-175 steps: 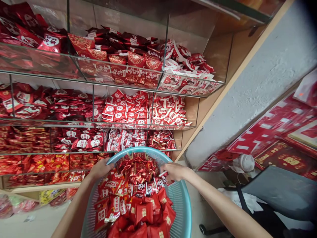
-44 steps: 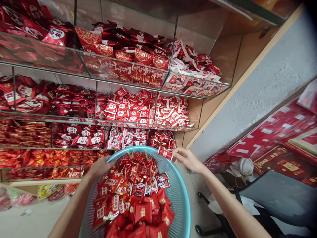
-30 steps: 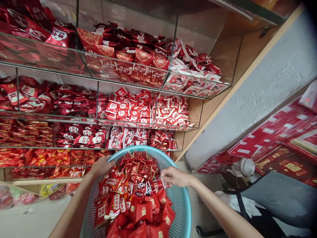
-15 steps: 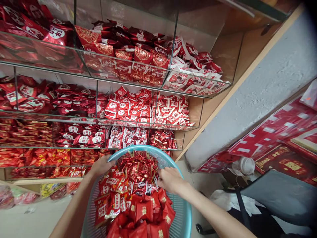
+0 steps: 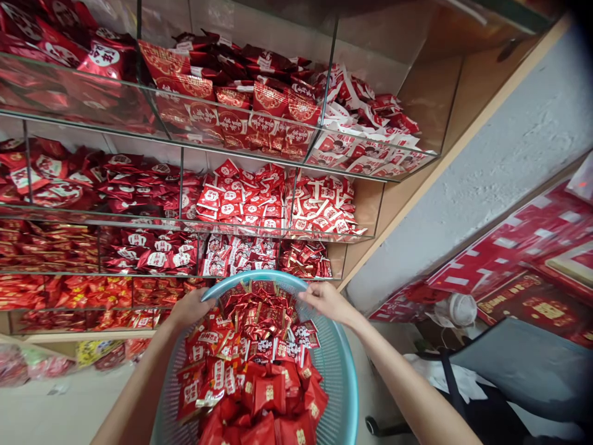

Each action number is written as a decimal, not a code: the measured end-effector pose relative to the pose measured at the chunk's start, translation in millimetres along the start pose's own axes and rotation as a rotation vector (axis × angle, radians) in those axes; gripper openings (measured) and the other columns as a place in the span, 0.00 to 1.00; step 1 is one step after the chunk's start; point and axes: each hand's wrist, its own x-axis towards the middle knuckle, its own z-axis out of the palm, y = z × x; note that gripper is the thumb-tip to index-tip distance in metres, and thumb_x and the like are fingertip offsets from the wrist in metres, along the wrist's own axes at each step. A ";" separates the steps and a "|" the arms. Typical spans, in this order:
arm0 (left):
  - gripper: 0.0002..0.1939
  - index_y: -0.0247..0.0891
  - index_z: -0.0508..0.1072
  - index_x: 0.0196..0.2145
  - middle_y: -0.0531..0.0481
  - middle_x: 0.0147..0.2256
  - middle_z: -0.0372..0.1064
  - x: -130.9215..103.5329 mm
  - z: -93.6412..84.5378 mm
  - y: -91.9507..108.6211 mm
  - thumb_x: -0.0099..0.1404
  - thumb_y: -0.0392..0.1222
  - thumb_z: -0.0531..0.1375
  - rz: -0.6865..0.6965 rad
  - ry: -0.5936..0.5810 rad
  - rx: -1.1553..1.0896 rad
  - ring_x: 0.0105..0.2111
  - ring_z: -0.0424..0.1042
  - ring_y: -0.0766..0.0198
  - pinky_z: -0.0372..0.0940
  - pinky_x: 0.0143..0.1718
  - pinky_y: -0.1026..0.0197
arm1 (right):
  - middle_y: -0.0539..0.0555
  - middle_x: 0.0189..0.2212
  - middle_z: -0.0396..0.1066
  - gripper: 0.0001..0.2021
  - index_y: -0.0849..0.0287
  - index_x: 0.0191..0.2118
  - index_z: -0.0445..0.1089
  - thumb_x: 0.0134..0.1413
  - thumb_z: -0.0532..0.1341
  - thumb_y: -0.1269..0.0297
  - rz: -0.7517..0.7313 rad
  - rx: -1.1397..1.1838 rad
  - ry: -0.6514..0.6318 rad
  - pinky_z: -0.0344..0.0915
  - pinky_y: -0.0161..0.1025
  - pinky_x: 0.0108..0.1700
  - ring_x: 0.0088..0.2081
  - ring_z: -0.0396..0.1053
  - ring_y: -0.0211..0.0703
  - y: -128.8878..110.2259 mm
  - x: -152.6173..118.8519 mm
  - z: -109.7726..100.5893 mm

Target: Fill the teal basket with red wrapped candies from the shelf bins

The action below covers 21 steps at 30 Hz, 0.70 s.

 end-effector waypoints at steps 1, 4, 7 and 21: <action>0.12 0.37 0.67 0.30 0.50 0.26 0.68 0.1 0.2 -0.3 0.54 0.45 0.49 -0.003 0.003 0.000 0.29 0.67 0.60 0.53 0.27 0.66 | 0.48 0.17 0.66 0.19 0.61 0.23 0.63 0.54 0.51 0.51 0.018 -0.051 0.074 0.55 0.30 0.23 0.17 0.61 0.33 5.9 4.2 -7.7; 0.12 0.37 0.67 0.30 0.51 0.26 0.68 -0.8 -0.4 0.5 0.54 0.45 0.49 -0.004 0.007 -0.002 0.29 0.67 0.61 0.53 0.27 0.66 | 0.50 0.20 0.68 0.15 0.60 0.25 0.65 0.54 0.52 0.56 0.137 -0.249 0.320 0.55 0.31 0.27 0.23 0.65 0.36 28.2 20.6 -29.0; 0.11 0.37 0.67 0.29 0.51 0.25 0.67 -2.0 -1.4 2.2 0.55 0.44 0.49 -0.004 0.000 0.004 0.28 0.67 0.61 0.53 0.27 0.66 | 0.54 0.26 0.70 0.09 0.60 0.30 0.67 0.52 0.53 0.63 0.243 -0.324 0.419 0.55 0.32 0.30 0.30 0.67 0.40 52.0 36.9 -41.3; 0.10 0.37 0.65 0.28 0.52 0.24 0.65 -1.3 1.4 0.7 0.54 0.44 0.48 0.014 0.023 0.013 0.27 0.66 0.62 0.51 0.25 0.66 | 0.57 0.28 0.70 0.14 0.65 0.29 0.68 0.53 0.56 0.57 0.613 -0.032 0.570 0.64 0.37 0.33 0.29 0.68 0.38 85.9 104.4 -16.9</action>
